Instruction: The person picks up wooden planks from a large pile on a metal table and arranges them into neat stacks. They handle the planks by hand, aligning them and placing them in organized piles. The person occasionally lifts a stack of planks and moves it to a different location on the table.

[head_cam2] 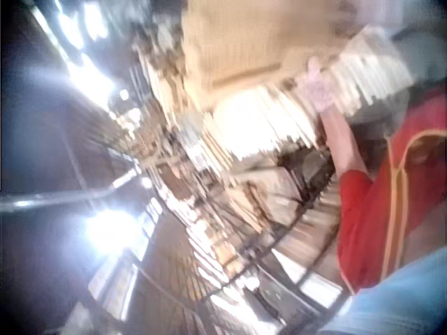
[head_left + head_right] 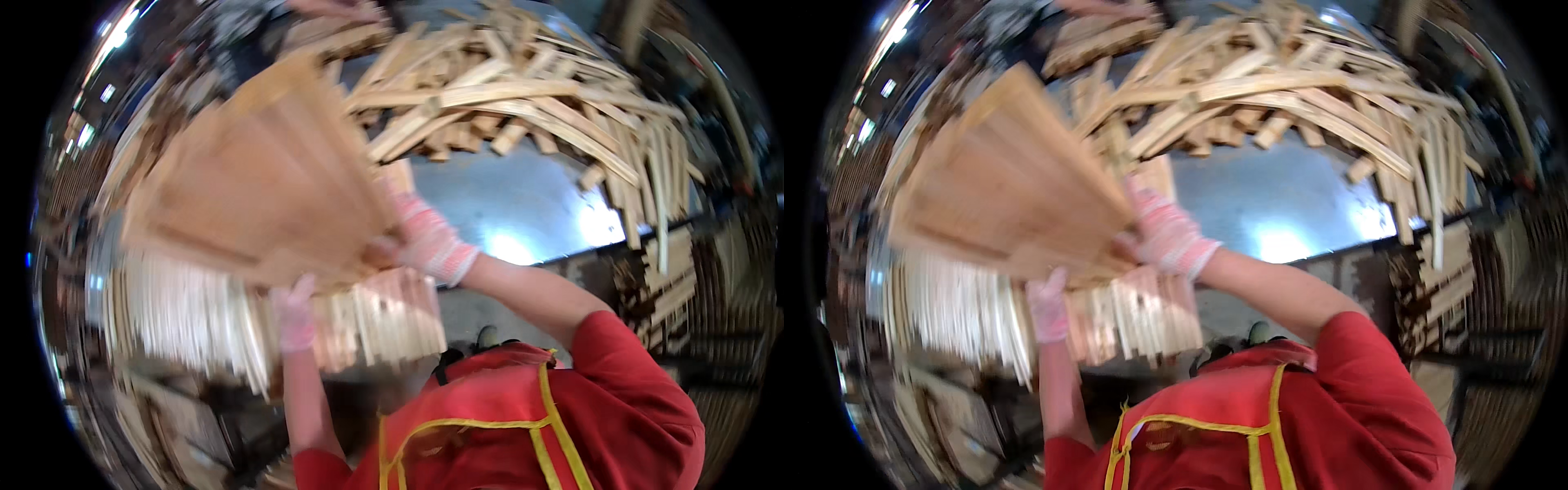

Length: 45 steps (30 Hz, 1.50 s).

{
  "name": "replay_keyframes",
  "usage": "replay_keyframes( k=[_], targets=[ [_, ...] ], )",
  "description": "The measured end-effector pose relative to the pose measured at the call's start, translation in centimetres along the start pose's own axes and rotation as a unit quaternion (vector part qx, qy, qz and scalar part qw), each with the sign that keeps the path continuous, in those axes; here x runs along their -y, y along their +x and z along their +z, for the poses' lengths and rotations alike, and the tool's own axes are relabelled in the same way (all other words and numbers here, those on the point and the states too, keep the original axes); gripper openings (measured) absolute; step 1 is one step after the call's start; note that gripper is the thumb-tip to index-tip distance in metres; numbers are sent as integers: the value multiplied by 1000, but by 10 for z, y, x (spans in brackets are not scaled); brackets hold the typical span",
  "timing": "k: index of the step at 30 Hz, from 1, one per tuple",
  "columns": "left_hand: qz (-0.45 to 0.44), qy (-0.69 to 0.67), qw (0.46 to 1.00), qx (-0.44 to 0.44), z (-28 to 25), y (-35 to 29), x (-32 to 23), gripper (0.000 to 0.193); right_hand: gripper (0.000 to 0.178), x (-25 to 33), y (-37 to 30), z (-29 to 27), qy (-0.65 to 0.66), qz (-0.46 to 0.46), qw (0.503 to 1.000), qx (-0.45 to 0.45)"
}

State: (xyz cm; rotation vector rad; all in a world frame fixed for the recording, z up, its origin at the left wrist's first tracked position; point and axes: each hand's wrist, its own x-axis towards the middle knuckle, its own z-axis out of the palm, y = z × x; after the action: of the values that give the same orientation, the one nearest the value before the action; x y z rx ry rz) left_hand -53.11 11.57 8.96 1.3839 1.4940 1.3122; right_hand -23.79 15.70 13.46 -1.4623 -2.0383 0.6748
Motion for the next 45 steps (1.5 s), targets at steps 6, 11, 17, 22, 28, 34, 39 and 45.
replay_keyframes(
  k=[6,11,17,22,28,34,39,45],
  targets=[
    [42,-154,986,44,19,-34,-34,57,84,5,-69,-37,114,-45,982,-143],
    [221,180,958,38,77,-141,-141,90,103,10,-230,-105,89,102,985,-111],
    [128,143,922,335,168,-283,-179,91,104,-15,-509,-148,187,283,908,-245],
    [182,-49,839,510,309,-447,-202,77,97,-17,-738,-166,216,385,810,-385],
    [406,-83,661,626,478,-617,-227,73,83,0,-952,-189,213,551,625,-510],
    [411,-54,598,686,622,-815,-232,74,57,-73,-1107,-155,317,424,442,-724],
    [374,4,580,724,749,-956,-201,77,57,-164,-1229,-182,315,522,347,-713],
    [298,123,569,757,939,-1048,-109,73,56,-369,-1355,-216,354,581,378,-628]
  ],
)
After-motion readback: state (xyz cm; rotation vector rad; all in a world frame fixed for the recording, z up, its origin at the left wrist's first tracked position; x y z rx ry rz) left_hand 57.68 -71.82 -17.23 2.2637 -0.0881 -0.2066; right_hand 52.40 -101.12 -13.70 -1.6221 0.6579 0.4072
